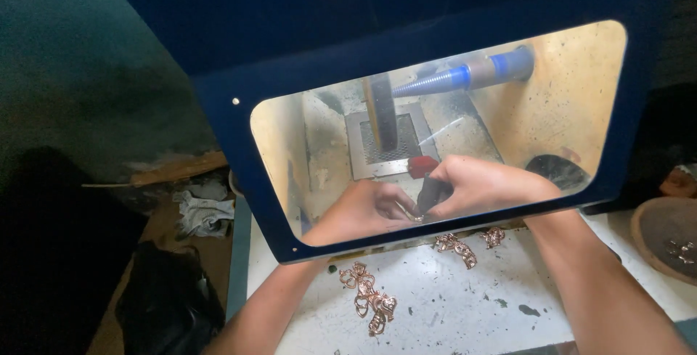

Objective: Polishing small metal jewelry components using a bench-top polishing machine.

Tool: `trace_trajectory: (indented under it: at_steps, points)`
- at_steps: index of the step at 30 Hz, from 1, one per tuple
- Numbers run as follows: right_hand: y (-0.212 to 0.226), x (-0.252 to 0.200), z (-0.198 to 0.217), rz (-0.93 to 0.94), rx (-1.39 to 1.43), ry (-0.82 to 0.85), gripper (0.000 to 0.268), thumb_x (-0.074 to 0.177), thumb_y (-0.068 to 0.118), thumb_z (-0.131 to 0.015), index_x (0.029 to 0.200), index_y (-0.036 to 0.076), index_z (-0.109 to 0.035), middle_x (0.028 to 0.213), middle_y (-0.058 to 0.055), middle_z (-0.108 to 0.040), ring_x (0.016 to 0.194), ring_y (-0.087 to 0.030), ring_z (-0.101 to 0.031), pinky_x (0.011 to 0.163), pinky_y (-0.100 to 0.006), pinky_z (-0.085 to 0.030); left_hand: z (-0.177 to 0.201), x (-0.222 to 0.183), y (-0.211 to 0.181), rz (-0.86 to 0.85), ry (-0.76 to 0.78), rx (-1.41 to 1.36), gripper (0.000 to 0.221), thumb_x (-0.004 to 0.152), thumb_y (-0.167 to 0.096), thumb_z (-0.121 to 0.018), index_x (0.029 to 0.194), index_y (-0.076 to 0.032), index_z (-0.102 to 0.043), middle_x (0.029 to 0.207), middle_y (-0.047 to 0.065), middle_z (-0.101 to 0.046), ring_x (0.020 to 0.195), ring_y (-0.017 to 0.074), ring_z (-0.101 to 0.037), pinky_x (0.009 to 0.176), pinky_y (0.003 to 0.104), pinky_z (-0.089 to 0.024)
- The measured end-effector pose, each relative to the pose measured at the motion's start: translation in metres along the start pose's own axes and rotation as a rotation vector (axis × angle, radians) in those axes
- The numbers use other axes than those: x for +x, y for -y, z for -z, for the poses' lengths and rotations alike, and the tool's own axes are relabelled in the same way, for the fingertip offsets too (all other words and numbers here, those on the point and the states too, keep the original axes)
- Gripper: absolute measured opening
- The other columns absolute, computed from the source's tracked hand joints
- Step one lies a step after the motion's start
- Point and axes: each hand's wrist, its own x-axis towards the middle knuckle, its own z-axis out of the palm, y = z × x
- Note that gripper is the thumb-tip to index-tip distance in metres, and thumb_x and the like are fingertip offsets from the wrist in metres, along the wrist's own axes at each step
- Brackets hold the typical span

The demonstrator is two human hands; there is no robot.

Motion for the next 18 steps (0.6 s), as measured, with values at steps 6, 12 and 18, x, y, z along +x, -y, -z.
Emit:
trace_trajectory:
  at_steps: [6, 12, 18]
  points:
    - [-0.003, 0.001, 0.000, -0.041, -0.080, 0.003, 0.031, 0.073, 0.028, -0.089, 0.099, 0.011, -0.087, 0.081, -0.007, -0.082, 0.076, -0.019, -0.075, 0.069, -0.031, -0.060, -0.008, -0.008, -0.011, 0.122, 0.103, -0.052, 0.025, 0.088, -0.007, -0.077, 0.112, 0.001, -0.075, 0.089, 0.019, -0.077, 0.052, 0.0209, -0.068, 0.046, 0.026, -0.055]
    - [-0.015, 0.017, 0.001, -0.006, 0.085, -0.162, 0.031, 0.084, 0.025, -0.079, 0.106, 0.004, -0.084, 0.097, -0.017, -0.084, 0.093, -0.028, -0.077, 0.083, -0.040, -0.060, -0.012, -0.018, -0.032, 0.113, 0.086, -0.001, 0.017, 0.089, -0.003, -0.075, 0.105, 0.004, -0.076, 0.086, 0.021, -0.077, 0.059, 0.0244, -0.071, 0.055, 0.032, -0.058]
    - [-0.031, 0.035, -0.003, 0.036, 0.142, -0.321, 0.031, 0.088, 0.028, -0.077, 0.106, 0.003, -0.083, 0.094, -0.015, -0.083, 0.093, -0.029, -0.077, 0.083, -0.042, -0.060, -0.017, -0.020, -0.038, 0.100, 0.052, 0.151, 0.015, 0.088, -0.010, -0.077, 0.099, -0.001, -0.079, 0.082, 0.018, -0.078, 0.074, 0.0298, -0.077, 0.074, 0.038, -0.060]
